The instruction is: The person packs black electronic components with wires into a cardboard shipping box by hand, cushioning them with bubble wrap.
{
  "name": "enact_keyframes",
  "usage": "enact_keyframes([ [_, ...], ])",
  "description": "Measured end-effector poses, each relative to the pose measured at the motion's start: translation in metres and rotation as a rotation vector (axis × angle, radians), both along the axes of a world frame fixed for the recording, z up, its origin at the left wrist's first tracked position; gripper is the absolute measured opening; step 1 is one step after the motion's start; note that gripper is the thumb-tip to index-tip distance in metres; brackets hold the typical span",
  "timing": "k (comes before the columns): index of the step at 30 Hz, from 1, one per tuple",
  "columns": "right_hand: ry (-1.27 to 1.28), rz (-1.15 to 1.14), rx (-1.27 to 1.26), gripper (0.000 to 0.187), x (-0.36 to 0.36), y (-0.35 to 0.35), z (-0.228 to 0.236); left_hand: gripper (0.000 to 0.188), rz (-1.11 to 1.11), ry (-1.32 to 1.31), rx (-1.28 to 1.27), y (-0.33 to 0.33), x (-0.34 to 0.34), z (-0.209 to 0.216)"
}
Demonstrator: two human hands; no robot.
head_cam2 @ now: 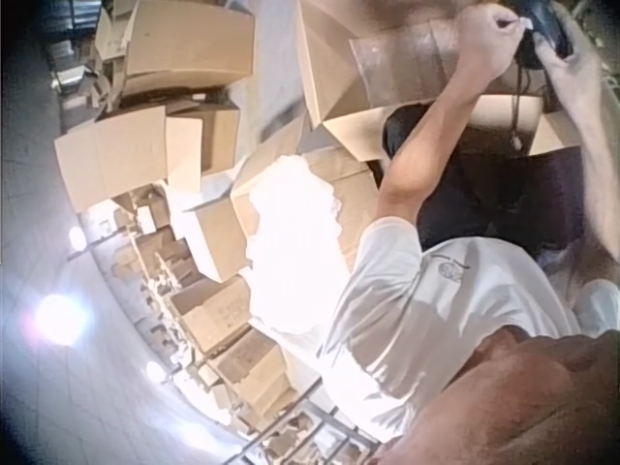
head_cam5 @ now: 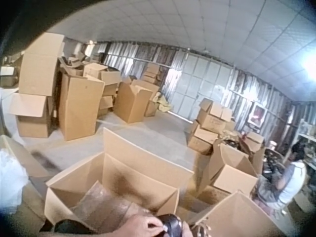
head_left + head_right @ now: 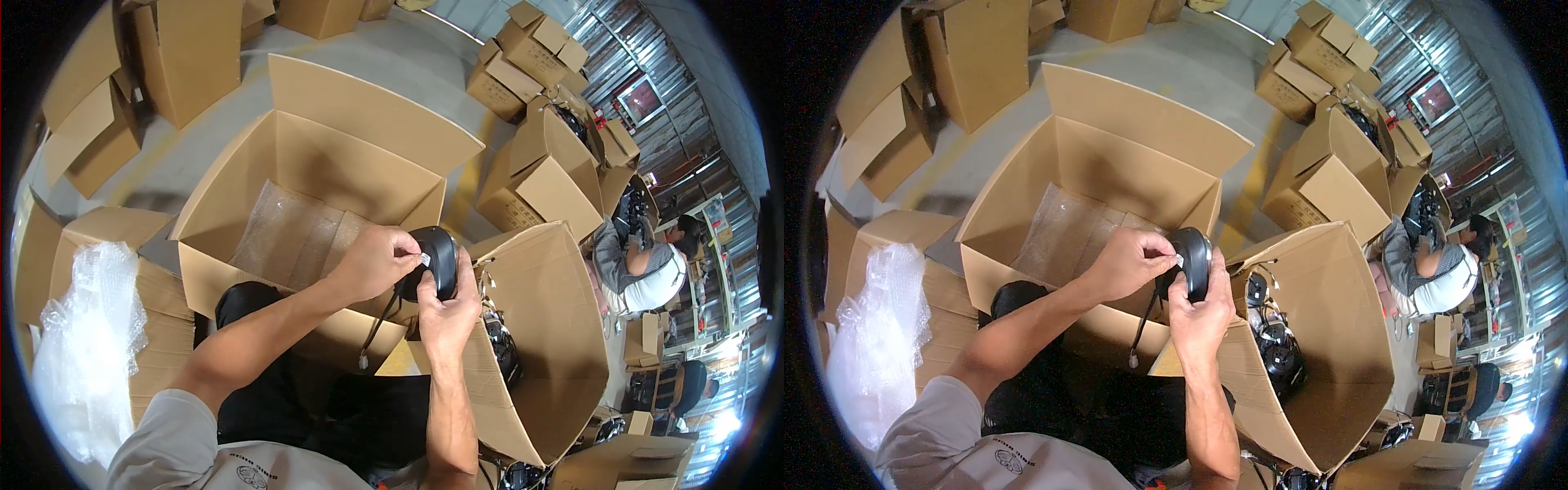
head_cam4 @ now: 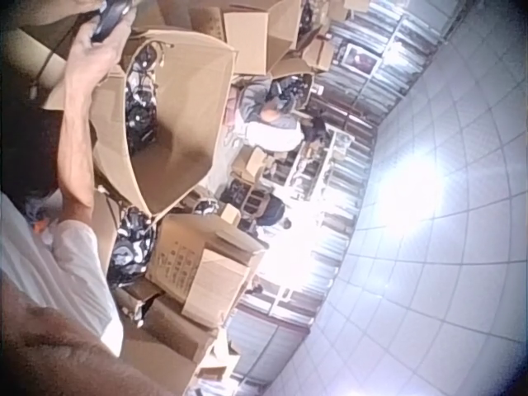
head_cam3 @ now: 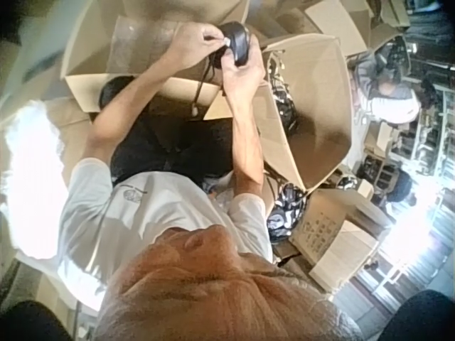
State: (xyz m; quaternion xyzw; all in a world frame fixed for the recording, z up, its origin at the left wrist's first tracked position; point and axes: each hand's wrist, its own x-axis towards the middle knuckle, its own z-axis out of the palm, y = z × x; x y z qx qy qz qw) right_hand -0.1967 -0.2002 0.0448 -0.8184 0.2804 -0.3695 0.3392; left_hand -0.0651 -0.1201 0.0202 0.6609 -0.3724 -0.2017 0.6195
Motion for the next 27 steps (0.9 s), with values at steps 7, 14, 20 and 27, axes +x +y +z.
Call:
enact_keyframes([
  [7,0.015,0.003,-0.056,0.054,0.000,0.001,-0.005,0.019,-0.100,0.182,-0.026,-0.003,0.010,-0.009],
  [14,0.021,0.006,0.014,0.056,-0.002,0.000,-0.002,0.019,-0.133,0.552,0.061,0.001,0.016,-0.001],
  [20,-0.020,0.042,0.155,0.052,-0.002,-0.001,0.005,0.019,-0.119,0.511,0.049,0.000,0.014,0.001],
  [27,-0.027,0.048,0.217,0.052,-0.002,-0.001,0.003,0.018,-0.017,0.121,-0.054,0.002,0.006,0.006],
])
